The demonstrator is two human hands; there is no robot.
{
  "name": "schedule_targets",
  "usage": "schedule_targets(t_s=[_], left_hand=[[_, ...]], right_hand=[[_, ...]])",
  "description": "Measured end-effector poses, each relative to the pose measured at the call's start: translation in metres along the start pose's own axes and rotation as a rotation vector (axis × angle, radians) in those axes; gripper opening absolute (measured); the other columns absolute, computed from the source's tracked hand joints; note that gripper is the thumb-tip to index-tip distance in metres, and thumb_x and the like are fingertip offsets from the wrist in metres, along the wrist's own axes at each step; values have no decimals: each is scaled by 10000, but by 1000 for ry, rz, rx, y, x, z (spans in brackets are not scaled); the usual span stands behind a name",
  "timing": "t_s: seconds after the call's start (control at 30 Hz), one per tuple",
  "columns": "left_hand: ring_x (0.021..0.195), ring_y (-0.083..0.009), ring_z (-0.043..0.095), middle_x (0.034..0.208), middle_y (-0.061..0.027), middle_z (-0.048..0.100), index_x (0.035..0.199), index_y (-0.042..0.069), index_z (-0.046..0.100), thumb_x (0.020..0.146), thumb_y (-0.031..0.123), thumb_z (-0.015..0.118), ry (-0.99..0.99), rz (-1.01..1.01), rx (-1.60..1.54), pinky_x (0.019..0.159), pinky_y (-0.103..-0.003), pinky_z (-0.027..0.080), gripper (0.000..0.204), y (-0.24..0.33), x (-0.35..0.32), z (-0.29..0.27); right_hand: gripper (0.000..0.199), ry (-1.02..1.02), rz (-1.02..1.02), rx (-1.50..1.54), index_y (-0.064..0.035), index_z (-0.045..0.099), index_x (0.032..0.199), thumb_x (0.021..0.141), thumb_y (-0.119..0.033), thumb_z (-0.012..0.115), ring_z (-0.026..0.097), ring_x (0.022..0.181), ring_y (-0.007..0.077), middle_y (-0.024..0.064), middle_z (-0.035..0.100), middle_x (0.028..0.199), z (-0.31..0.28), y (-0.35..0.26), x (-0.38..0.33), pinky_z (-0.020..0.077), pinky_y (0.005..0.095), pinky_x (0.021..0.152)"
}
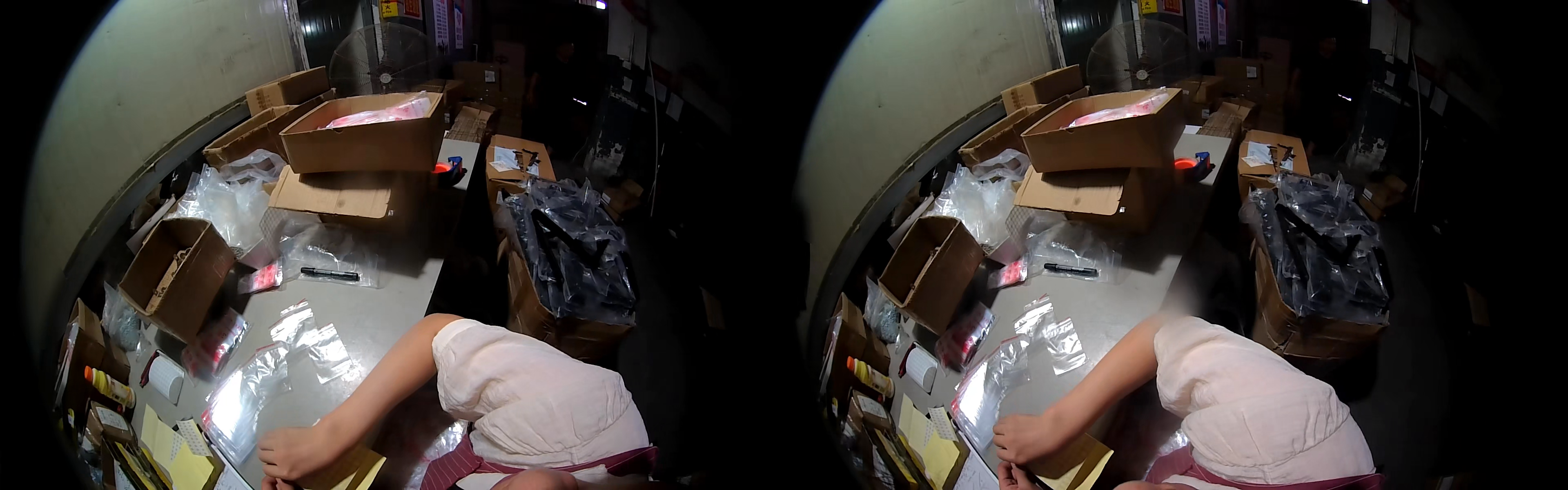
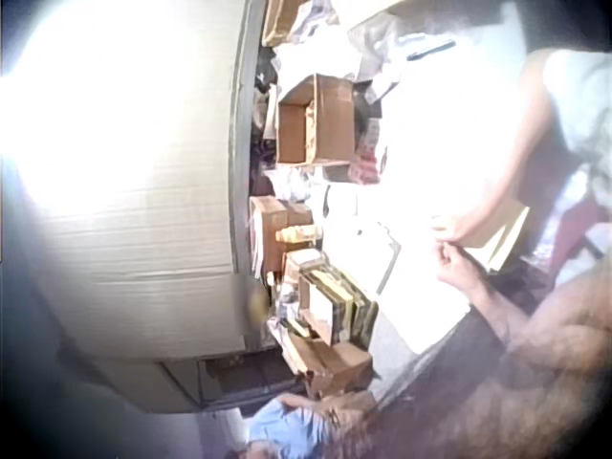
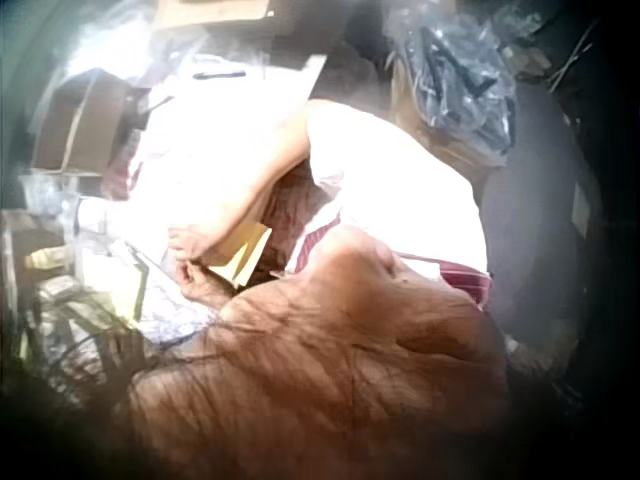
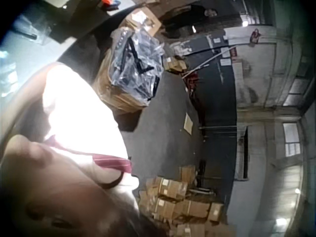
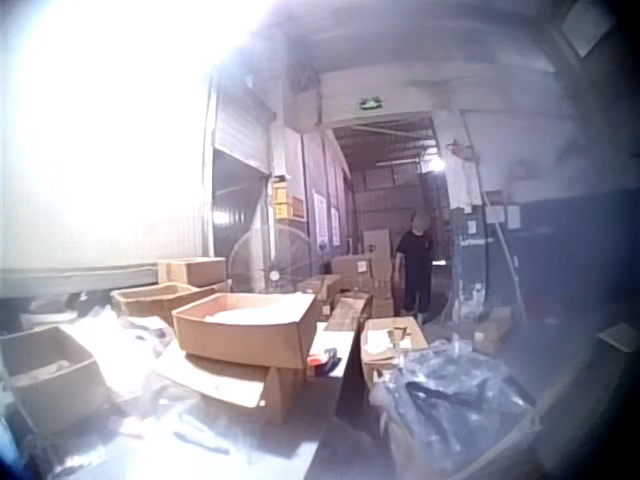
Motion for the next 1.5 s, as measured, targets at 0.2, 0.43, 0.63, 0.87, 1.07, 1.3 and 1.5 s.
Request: schedule_targets(t_s=[0.2,0.43,0.63,0.87,1.07,1.3,1.5], left_hand=[[886,-260,624,995,-161,706,1123,6,706,973,397,656,-23,176,108,832,-378,514,422,-2,-1,-20],[764,-95,566,843,-26,651,963,-45,686,977,85,665,80,24,122,687,-251,477,132,0,5,-5],[724,-91,628,757,-73,712,984,-25,707,991,142,657,103,-53,190,677,-273,509,174,3,-4,-8],[765,-218,732,832,-153,755,1028,-6,712,991,176,645,95,-43,254,729,-343,553,197,6,-3,-1],[744,-203,728,824,-154,754,1040,-9,702,1012,175,633,93,-27,282,681,-331,547,199,15,-4,-1],[713,-164,697,791,-136,740,1036,-26,691,1025,161,618,116,-1,208,646,-313,528,201,12,-3,-2],[701,-133,672,769,-123,722,1029,-33,680,1038,168,603,176,39,161,627,-297,514,216,8,-6,-7]], right_hand=[[162,120,-134,96,-49,613,764,736,-206,641,541,744,258,65,553,726,-27,-21,12,458,373,673],[210,-315,202,572,-59,558,833,736,-109,738,613,789,361,134,587,858,-68,63,22,520,464,697],[255,-741,612,378,29,667,964,887,-214,669,671,793,265,180,687,840,-43,180,40,528,407,737],[365,-920,549,124,41,691,988,851,-296,717,694,897,404,252,711,931,-12,199,11,538,476,803],[415,-1186,586,-82,46,691,1020,850,-325,764,705,947,364,251,712,999,-42,180,63,537,437,807],[290,-659,424,457,30,626,984,815,-179,734,682,905,372,222,694,938,17,175,48,514,469,781],[286,-673,461,-40,2,543,1038,832,-106,708,643,959,453,254,664,938,16,167,37,512,530,823]])
Point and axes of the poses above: each hand's wrist, its own x-axis towards the middle knuckle, its own z-axis out of the palm, y = z × x, the point moved 2 cm from there along x, towards the middle knuckle
